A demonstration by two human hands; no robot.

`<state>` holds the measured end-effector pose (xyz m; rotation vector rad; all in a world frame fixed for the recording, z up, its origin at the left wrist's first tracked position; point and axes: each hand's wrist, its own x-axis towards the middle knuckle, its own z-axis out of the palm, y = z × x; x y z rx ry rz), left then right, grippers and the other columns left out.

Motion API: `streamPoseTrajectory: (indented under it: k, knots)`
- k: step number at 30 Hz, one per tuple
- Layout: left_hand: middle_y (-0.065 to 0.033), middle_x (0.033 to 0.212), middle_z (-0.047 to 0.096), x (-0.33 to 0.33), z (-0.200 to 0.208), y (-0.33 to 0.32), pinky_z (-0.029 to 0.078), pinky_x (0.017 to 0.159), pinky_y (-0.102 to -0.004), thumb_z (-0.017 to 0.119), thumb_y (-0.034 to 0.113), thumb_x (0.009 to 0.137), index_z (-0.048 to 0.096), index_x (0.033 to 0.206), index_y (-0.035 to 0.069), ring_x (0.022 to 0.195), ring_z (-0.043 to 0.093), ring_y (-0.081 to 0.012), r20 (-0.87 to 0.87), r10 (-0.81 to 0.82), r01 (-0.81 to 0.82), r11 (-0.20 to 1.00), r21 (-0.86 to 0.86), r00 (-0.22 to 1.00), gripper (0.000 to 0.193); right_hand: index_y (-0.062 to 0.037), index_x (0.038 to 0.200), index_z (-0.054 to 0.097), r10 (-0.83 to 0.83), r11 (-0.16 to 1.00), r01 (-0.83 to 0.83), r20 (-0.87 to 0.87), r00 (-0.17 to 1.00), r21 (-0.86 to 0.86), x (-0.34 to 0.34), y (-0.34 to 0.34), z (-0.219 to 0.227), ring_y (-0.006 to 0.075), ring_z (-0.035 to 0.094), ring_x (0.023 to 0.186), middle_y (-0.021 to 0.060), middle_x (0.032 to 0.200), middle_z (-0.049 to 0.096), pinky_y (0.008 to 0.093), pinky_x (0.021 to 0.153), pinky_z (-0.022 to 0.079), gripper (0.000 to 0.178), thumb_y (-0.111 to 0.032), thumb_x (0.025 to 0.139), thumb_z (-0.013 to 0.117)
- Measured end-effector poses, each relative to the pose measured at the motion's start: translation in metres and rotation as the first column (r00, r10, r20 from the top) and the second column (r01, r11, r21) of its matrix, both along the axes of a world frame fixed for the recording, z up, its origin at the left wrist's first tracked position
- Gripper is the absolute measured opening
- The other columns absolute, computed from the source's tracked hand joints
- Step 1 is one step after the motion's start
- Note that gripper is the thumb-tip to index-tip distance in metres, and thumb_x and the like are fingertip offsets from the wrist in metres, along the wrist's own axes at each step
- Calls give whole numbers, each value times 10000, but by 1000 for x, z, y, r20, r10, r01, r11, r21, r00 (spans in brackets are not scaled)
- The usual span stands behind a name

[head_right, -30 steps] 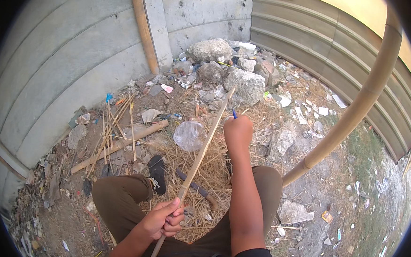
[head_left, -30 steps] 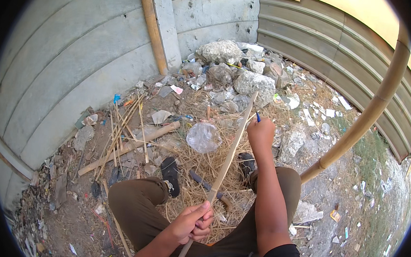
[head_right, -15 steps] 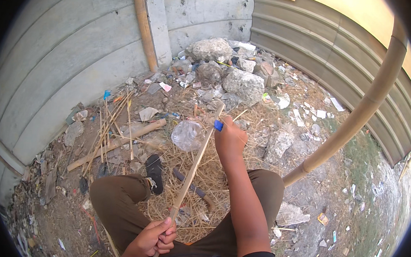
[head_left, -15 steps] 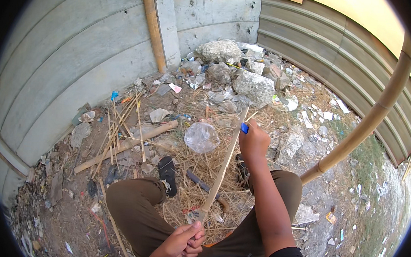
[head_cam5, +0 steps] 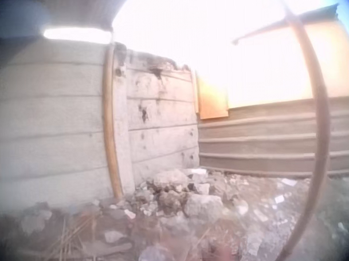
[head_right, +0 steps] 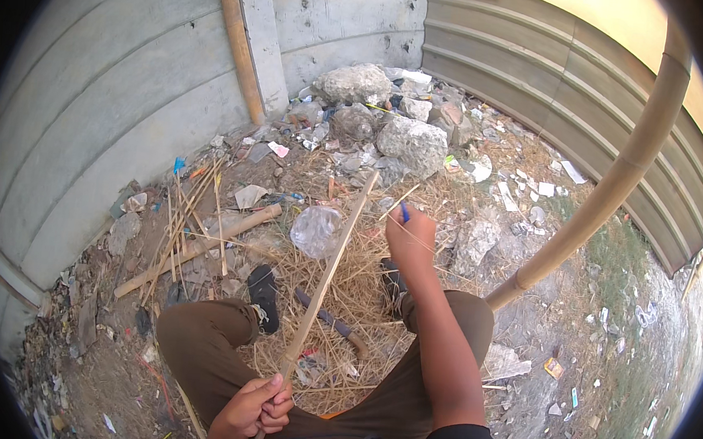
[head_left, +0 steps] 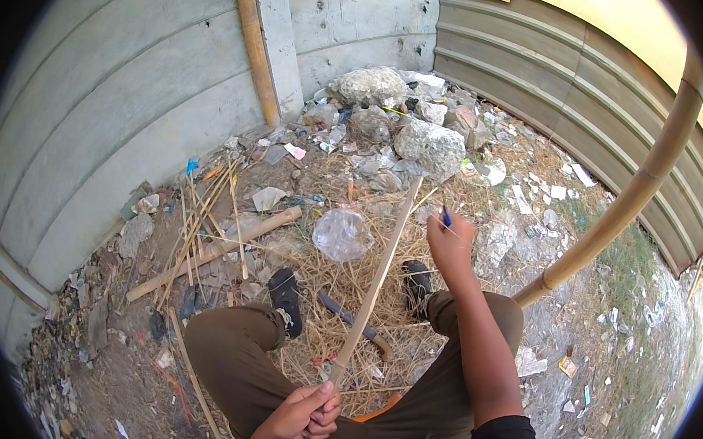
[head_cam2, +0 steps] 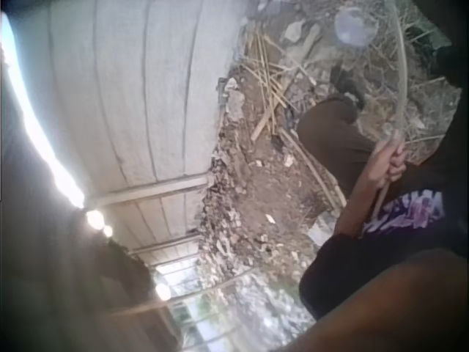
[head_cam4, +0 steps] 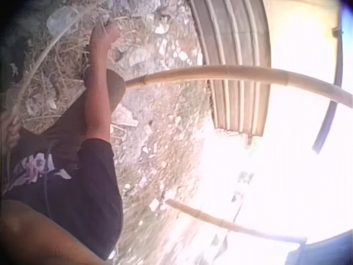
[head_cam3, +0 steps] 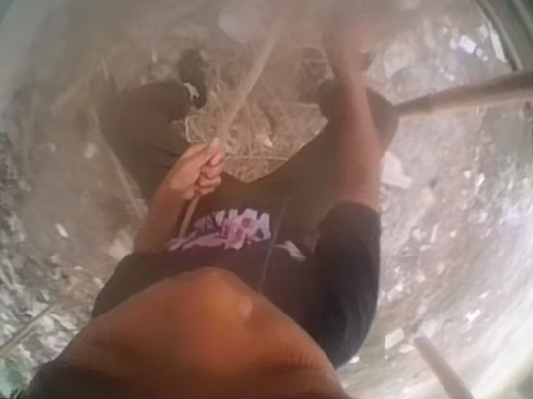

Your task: The person sits on the ground and uses a knife to split a long bamboo stick into thin strips. They hold the bamboo with one hand and repeatedly strike it with the knife to separate the fibers.

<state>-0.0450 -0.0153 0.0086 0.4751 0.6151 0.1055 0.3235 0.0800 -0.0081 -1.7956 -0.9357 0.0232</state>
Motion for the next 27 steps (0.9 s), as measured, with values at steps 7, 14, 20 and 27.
streamPoseTrajectory:
  k: [7, 14, 20, 27]
  knots:
    - [52, 627, 272, 20, 3, 8, 167, 412, -222, 349, 436, 1089, 404, 853, 111, 462, 212, -38, 77, 18, -21, 999, 32, 997, 406, -40, 730, 545, -30, 975, 10, 89, 996, 224, -25, 2, -21, 322, 557, 486, 144, 600, 570, 417, 497, 429, 205, -145, 870, 653]
    - [44, 624, 274, 18, 10, 7, 168, 415, -220, 339, 430, 1092, 404, 854, 101, 464, 214, -39, 51, 32, -37, 994, 101, 998, 411, -90, 772, 572, -85, 974, -10, 409, 908, 226, -27, 4, -13, 332, 613, 541, 130, 634, 606, 416, 505, 473, 125, -107, 818, 687]
    - [49, 609, 267, 22, 5, 1, 165, 415, -232, 340, 424, 1091, 405, 839, 101, 461, 205, -36, 1, 0, 0, 997, 82, 1000, 415, -112, 812, 590, -153, 981, 77, 469, 870, 177, -15, 1, -1, 315, 641, 559, 117, 647, 641, 435, 531, 497, 114, -140, 795, 700]
    - [50, 610, 270, 17, 12, -15, 168, 414, -233, 339, 441, 1088, 397, 817, 110, 461, 195, -39, -98, -26, 30, 998, 47, 995, 432, -83, 777, 568, -150, 988, 141, 532, 833, 59, 19, 14, -5, 334, 638, 565, 121, 638, 637, 447, 508, 481, 135, -153, 835, 667]
